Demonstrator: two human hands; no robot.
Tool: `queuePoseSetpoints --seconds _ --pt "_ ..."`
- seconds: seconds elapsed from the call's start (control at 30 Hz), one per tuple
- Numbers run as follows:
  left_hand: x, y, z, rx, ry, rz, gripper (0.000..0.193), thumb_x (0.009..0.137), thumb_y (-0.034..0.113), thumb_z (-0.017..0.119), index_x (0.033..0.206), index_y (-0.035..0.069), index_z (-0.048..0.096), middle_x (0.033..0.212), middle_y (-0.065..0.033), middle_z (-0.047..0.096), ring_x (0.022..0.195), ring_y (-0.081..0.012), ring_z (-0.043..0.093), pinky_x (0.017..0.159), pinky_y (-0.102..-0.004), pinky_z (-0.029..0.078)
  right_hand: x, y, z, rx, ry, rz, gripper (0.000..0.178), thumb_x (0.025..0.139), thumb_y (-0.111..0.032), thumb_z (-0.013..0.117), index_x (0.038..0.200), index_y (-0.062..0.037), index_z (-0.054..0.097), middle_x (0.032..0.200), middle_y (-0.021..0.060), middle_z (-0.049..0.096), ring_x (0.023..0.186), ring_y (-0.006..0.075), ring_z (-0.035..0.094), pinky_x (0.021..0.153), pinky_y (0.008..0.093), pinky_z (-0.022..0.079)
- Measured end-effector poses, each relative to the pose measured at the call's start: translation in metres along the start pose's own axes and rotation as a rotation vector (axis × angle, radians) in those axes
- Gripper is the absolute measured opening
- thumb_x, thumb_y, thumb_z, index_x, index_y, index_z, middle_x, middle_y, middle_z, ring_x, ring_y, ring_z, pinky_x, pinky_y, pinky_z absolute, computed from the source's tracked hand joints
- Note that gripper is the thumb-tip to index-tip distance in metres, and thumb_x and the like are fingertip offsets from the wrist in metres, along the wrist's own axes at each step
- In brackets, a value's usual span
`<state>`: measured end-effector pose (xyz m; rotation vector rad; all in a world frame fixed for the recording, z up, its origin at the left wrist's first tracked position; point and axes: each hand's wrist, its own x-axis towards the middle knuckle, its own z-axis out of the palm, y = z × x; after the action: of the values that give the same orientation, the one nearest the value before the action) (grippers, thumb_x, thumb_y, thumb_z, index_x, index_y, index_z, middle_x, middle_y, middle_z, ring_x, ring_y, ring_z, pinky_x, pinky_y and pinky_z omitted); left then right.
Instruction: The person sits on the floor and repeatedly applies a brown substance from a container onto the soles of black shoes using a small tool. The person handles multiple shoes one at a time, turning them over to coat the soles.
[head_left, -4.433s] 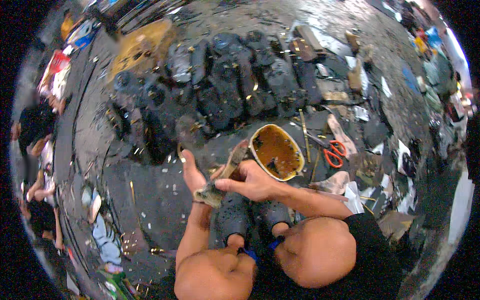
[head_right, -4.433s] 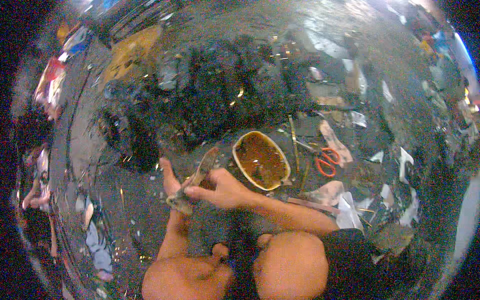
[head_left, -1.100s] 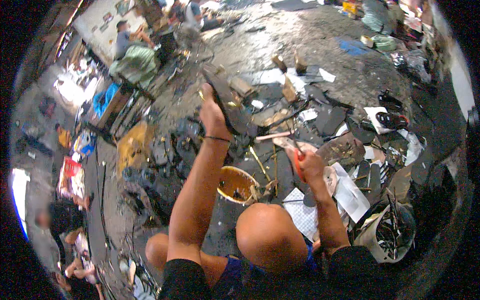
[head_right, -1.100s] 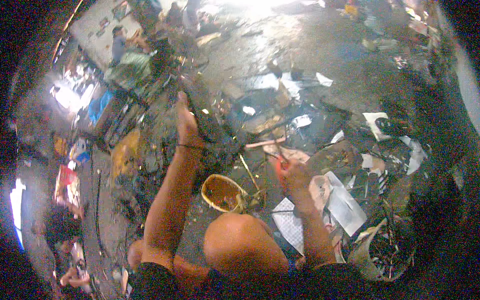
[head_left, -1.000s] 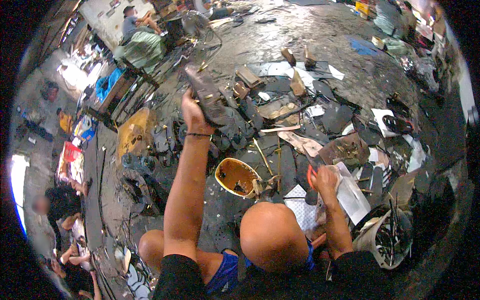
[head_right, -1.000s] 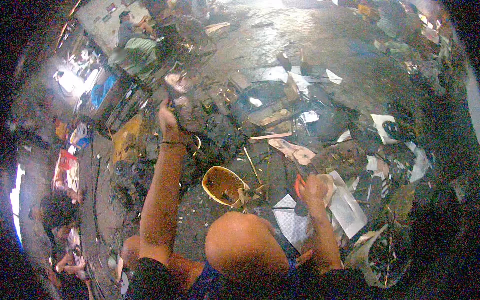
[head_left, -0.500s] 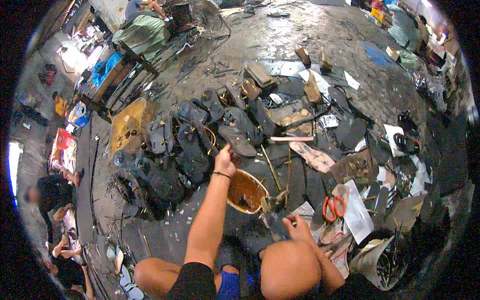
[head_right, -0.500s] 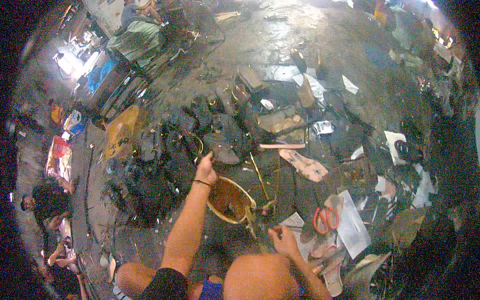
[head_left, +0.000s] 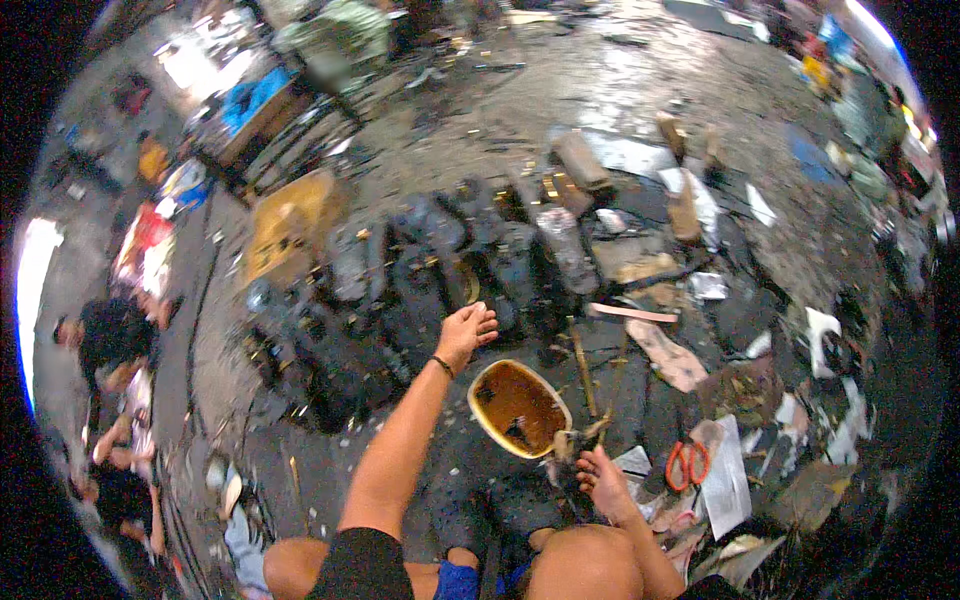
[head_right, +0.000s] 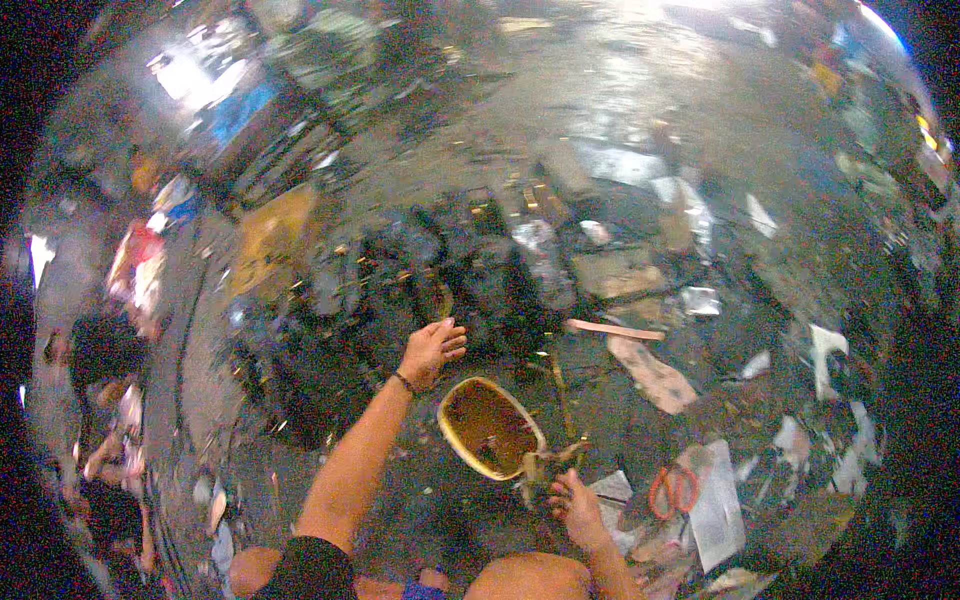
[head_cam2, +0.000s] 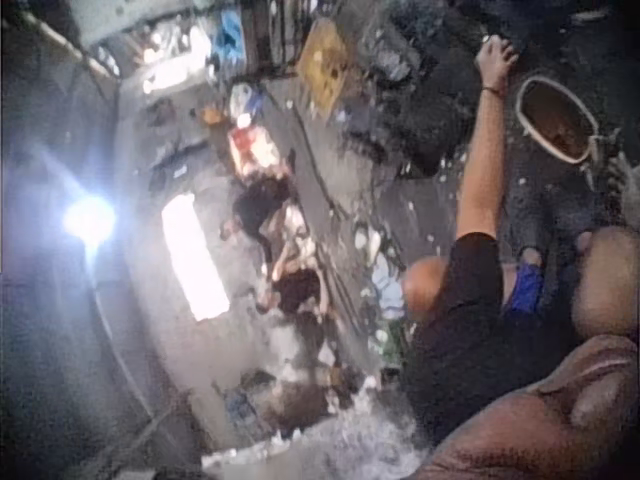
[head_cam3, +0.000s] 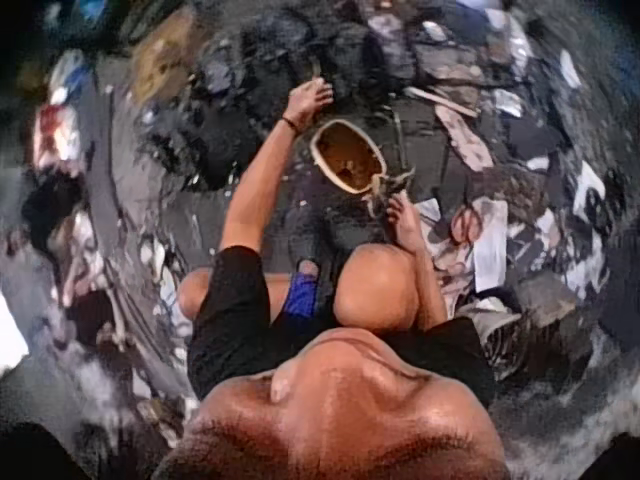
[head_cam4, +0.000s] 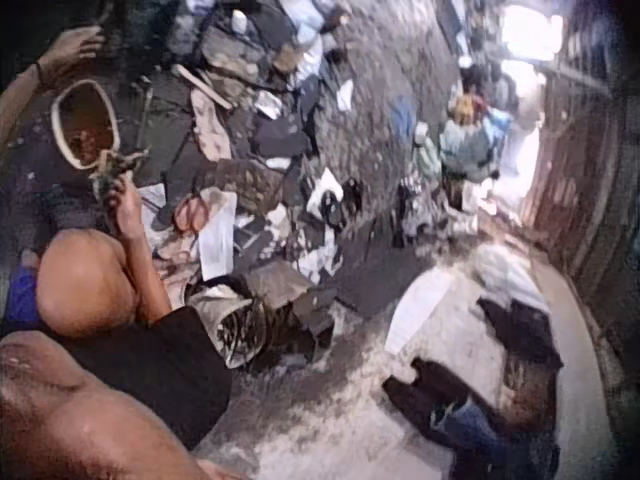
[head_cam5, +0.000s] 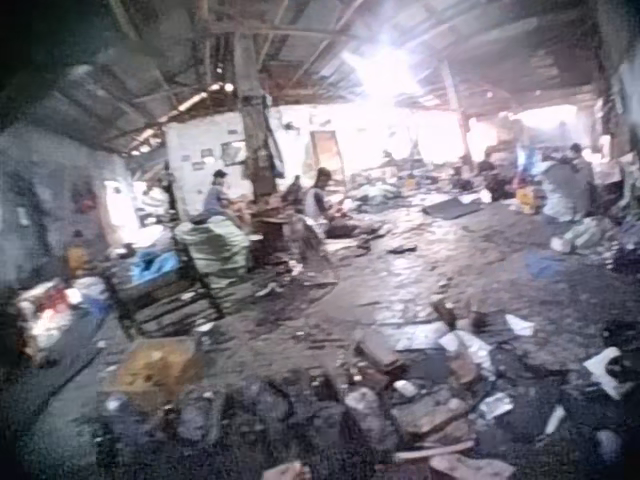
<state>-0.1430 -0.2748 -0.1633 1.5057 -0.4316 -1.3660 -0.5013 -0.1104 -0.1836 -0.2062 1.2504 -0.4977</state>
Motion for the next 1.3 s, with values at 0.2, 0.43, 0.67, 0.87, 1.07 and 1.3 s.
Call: queuePoseSetpoints --seconds 0.2,0.43,0.67,0.87,1.07,1.3 --pt "-0.164 0.1 -0.187 1.21 0.159 0.255 0.052 0.095 0.043 0.06 0.132 0.007 0.057 0.123 -0.0164 0.065 0.108 -0.0335 0.065 0.089 -0.0435 0.053 0.046 0.005 0.011 0.263 -0.247 0.15 0.026 0.097 -0.043 0.059 0.108 -0.0194 0.062 0.079 -0.0004 0.061 0.059 0.0089 0.051 0.041 0.0226 0.038" --pt "-0.411 0.033 -0.32 1.361 0.648 0.217 0.054 0.092 0.043 0.06 0.129 0.003 0.058 0.123 -0.0222 0.063 0.114 -0.0391 0.06 0.098 -0.0458 0.047 0.09 -0.037 -0.031 -0.139 -0.086 -0.121 0.034 0.092 -0.047 0.064 0.104 -0.0147 0.065 0.088 0.004 0.062 0.075 0.0168 0.059 0.052 0.0292 0.047" --pt "-0.622 -0.14 -0.378 1.0 1.53 -0.308 0.072 0.092 0.051 0.059 0.132 -0.008 0.049 0.126 -0.0296 0.058 0.12 -0.0425 0.055 0.102 -0.047 0.042 0.044 -0.07 -0.067 -0.619 0.115 -0.481 0.035 0.092 -0.047 0.065 0.104 -0.0136 0.065 0.089 0.0049 0.063 0.077 0.0191 0.059 0.055 0.0313 0.048" --pt "-0.627 -0.179 -0.321 0.935 1.654 -0.26 0.067 0.09 0.051 0.06 0.129 -0.004 0.053 0.132 -0.0269 0.055 0.126 -0.0402 0.049 0.109 -0.0487 0.033 0.034 -0.113 -0.03 -0.99 0.159 -0.857 0.036 0.091 -0.046 0.065 0.104 -0.0126 0.065 0.09 0.0057 0.063 0.077 0.0211 0.06 0.058 0.033 0.049" --pt "-0.618 -0.184 -0.249 1.097 1.742 -0.437 0.099 0.067 0.033 0.078 0.149 0.001 0.032 0.161 -0.0231 0.014 0.15 -0.0409 0.004 0.118 -0.0572 0.012 0.048 -0.138 0.012 -1.169 0.162 -1.117 0.037 0.091 -0.046 0.066 0.104 -0.0117 0.066 0.091 0.0065 0.063 0.078 0.023 0.06 0.06 0.0348 0.05" --pt "-0.711 -0.321 -0.281 0.288 2.126 0.229 0.075 0.069 -0.006 0.056 0.141 -0.001 0.036 0.147 -0.0199 0.037 0.144 -0.0395 0.022 0.121 -0.0478 0.013 0.098 -0.121 0.06 -1.237 0.043 -1.298 0.038 0.09 -0.046 0.067 0.104 -0.0106 0.066 0.092 0.0075 0.064 0.08 0.0253 0.06 0.063 0.0369 0.051"
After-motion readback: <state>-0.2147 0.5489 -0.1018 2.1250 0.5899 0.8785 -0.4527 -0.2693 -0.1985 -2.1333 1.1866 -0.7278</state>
